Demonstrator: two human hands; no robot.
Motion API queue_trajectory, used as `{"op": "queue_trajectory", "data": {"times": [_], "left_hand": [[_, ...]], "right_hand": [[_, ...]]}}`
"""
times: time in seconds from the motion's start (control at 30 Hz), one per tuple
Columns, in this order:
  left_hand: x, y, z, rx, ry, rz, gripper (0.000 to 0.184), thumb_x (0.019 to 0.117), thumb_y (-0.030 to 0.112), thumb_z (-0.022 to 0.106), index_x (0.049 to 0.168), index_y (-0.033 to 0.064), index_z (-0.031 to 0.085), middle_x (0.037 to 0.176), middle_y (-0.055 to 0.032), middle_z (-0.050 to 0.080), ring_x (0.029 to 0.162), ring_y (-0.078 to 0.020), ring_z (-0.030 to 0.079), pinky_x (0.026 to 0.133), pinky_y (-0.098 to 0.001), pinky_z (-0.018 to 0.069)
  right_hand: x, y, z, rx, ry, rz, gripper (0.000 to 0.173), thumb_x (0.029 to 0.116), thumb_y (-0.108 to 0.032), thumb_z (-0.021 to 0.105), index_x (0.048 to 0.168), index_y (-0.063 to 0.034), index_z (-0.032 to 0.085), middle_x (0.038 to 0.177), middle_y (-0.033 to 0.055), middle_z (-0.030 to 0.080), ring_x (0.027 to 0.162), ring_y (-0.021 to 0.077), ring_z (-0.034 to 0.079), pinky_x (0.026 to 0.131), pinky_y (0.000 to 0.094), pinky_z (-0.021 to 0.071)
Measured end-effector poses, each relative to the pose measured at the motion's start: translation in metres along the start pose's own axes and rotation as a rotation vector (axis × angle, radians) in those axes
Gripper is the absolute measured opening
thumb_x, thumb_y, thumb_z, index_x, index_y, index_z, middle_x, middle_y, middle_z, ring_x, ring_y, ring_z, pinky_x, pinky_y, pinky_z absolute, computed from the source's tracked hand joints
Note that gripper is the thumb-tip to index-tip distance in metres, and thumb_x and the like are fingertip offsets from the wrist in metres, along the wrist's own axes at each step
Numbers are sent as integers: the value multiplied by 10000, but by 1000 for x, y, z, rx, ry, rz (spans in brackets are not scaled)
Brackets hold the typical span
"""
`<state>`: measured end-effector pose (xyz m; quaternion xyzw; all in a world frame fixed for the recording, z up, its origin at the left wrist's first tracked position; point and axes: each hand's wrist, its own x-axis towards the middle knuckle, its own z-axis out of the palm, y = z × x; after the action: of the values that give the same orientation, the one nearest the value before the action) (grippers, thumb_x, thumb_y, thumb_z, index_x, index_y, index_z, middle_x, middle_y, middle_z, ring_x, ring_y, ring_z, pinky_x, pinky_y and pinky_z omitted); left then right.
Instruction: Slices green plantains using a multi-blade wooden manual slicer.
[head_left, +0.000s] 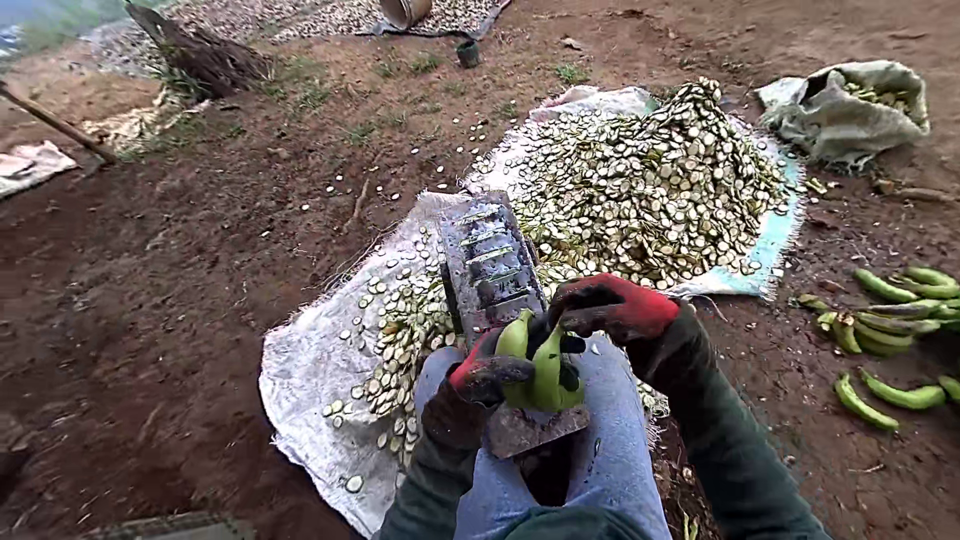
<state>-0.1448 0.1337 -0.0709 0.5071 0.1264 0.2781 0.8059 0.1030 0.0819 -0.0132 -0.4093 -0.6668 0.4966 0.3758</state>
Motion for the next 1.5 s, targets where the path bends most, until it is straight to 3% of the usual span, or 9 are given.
{"op": "queue_trajectory", "data": {"times": [0.2, 0.33, 0.53, 0.6, 0.7, 0.97, 1.2, 1.3, 1.5], "left_hand": [[4, -18, -10, 160, 685, 182, 562, 808, 96, 670, 1311, -88, 501, 1009, -80, 683, 871, -80, 675, 799, -259, 587], [34, -35, -33, 196, 784, 217, 646, 887, 112, 701, 1436, -70, 413, 1230, -156, 628, 1071, -97, 636, 940, -260, 544], [62, -66, -61, 502, 487, 89, 427, 1071, 136, 464, 1446, -70, 461, 1420, -208, 545, 1307, -171, 520, 1127, -290, 401], [53, -42, -63, 993, 317, -189, 830, 889, 295, 771, 1557, 16, 365, 1605, -226, 356, 1500, -319, 326, 1227, -460, 269], [48, -21, -50, 1504, 109, -505, 1256, 731, 454, 874, 1648, 117, 85, 1671, -288, 88, 1533, -490, 119, 1164, -674, 238], [50, -72, -34, 1318, 468, -226, 684, 871, 109, 695, 1499, -20, 455, 1536, -273, 440, 1450, -420, 393, 1155, -550, 334], [50, -64, -32, 1509, 260, -621, 794, 922, 180, 672, 1586, -3, 276, 1641, -291, 219, 1504, -449, 272, 1139, -599, 329], [35, -62, -54, 1214, 314, -370, 851, 871, 116, 710, 1571, -59, 259, 1615, -287, 291, 1510, -399, 285, 1223, -524, 236], [-41, -61, -141, 569, 846, 366, 702, 829, 11, 662, 1492, -28, 434, 1499, -157, 525, 1357, -185, 525, 1130, -347, 438]], "right_hand": [[60, 46, 82, -67, 467, 12, 485, 985, -197, 635, 1441, -55, 551, 1258, 95, 697, 1074, 141, 694, 952, 344, 585], [66, 91, 114, 65, 551, -39, 934, 904, -398, 691, 1622, -38, 214, 1628, 203, 334, 1460, 206, 417, 1192, 359, 389], [86, 154, 105, 226, 1008, -3, 966, 790, -113, 788, 1557, 39, 222, 1397, 210, 538, 1172, 145, 622, 983, 282, 545], [84, 154, 97, 264, 1054, 8, 862, 821, -38, 738, 1530, 61, 259, 1326, 204, 579, 1103, 141, 648, 930, 277, 571], [80, 135, 96, 336, 1081, 28, 768, 847, -55, 658, 1530, 21, 316, 1225, 163, 642, 998, 147, 685, 842, 289, 593], [93, 132, 107, 242, 1044, -13, 869, 770, -40, 740, 1547, -16, 351, 1404, 160, 574, 1163, 150, 627, 956, 295, 552], [101, 131, 100, 150, 1054, 79, 824, 719, 59, 817, 1465, -78, 495, 1281, 132, 655, 1040, 170, 666, 847, 323, 581], [108, 134, 100, 123, 1066, 85, 790, 696, 126, 789, 1415, -79, 534, 1288, 134, 645, 1043, 192, 665, 836, 353, 589], [46, 150, 113, -81, 1012, -65, 735, 726, -25, 786, 1387, 83, 484, 1296, 179, 626, 1143, 168, 639, 991, 303, 550]]}}
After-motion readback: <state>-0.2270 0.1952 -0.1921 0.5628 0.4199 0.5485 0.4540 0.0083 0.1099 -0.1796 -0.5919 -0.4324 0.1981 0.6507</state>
